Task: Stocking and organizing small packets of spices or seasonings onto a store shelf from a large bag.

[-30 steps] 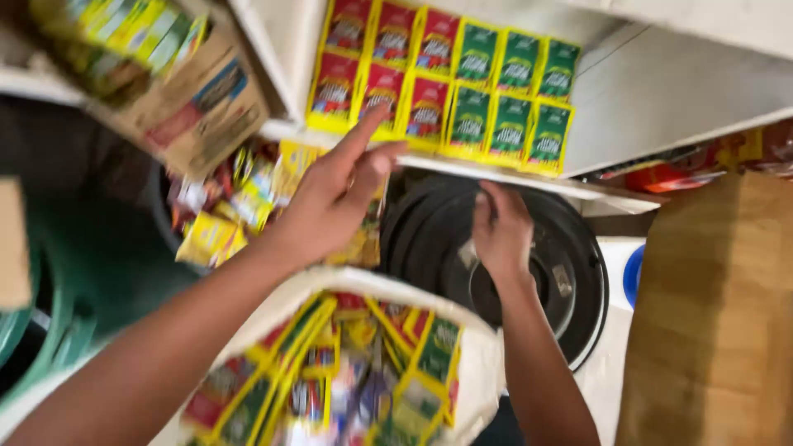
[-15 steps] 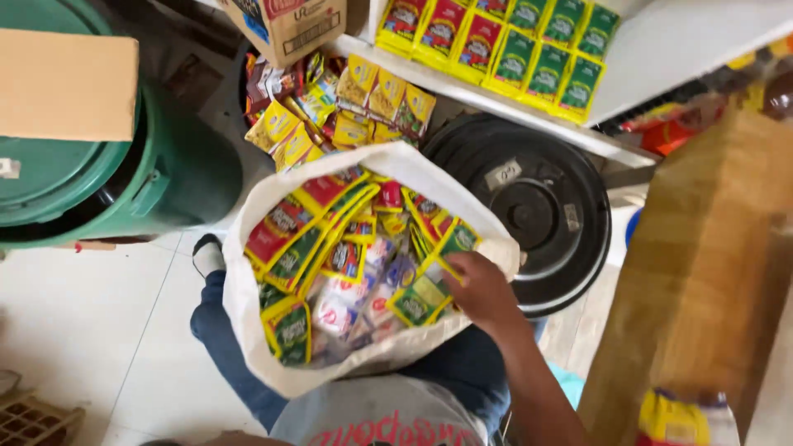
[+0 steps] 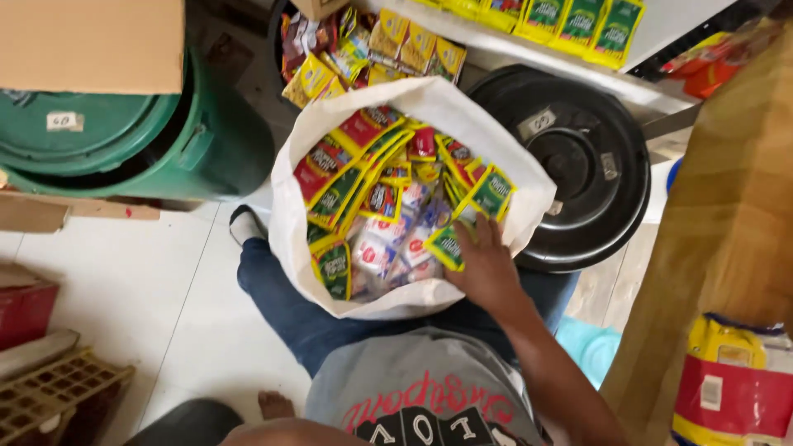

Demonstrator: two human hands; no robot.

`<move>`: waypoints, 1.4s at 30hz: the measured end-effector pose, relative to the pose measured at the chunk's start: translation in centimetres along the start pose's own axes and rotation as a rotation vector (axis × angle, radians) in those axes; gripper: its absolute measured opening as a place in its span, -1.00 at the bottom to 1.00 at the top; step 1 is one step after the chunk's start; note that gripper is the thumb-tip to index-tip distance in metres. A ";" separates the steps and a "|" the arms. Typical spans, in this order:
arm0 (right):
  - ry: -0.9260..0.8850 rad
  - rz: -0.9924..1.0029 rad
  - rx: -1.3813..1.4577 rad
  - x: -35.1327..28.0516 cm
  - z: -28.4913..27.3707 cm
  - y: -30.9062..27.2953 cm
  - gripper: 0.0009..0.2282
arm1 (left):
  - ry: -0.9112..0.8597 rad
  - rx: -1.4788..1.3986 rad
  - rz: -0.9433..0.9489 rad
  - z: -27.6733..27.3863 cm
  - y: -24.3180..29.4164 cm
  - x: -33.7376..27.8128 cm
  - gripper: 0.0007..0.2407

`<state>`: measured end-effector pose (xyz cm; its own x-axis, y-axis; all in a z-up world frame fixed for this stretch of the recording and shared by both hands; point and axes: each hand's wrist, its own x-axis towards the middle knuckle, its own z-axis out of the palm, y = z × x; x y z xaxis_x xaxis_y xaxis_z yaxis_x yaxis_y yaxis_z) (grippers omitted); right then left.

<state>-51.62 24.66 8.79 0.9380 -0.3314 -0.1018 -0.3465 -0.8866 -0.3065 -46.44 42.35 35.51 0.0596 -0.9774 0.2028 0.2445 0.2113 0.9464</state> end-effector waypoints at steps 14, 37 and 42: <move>0.483 0.186 0.492 -1.3 -11.1 2.2 -0.84 | 0.325 0.183 -0.382 -3.9 -17.4 -6.0 -0.62; -0.021 0.297 0.534 8.1 0.2 -1.3 -0.67 | 0.869 0.053 -0.062 -15.6 -11.8 -5.7 -0.72; 0.037 0.199 0.329 6.9 2.7 0.0 -0.68 | 0.893 -0.094 -0.058 -16.5 -11.0 -5.2 -0.70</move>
<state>-45.13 23.23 5.50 0.8495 -0.5035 -0.1574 -0.4940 -0.6545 -0.5724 -33.47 45.21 19.88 0.7653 -0.6252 -0.1532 0.3467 0.1998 0.9164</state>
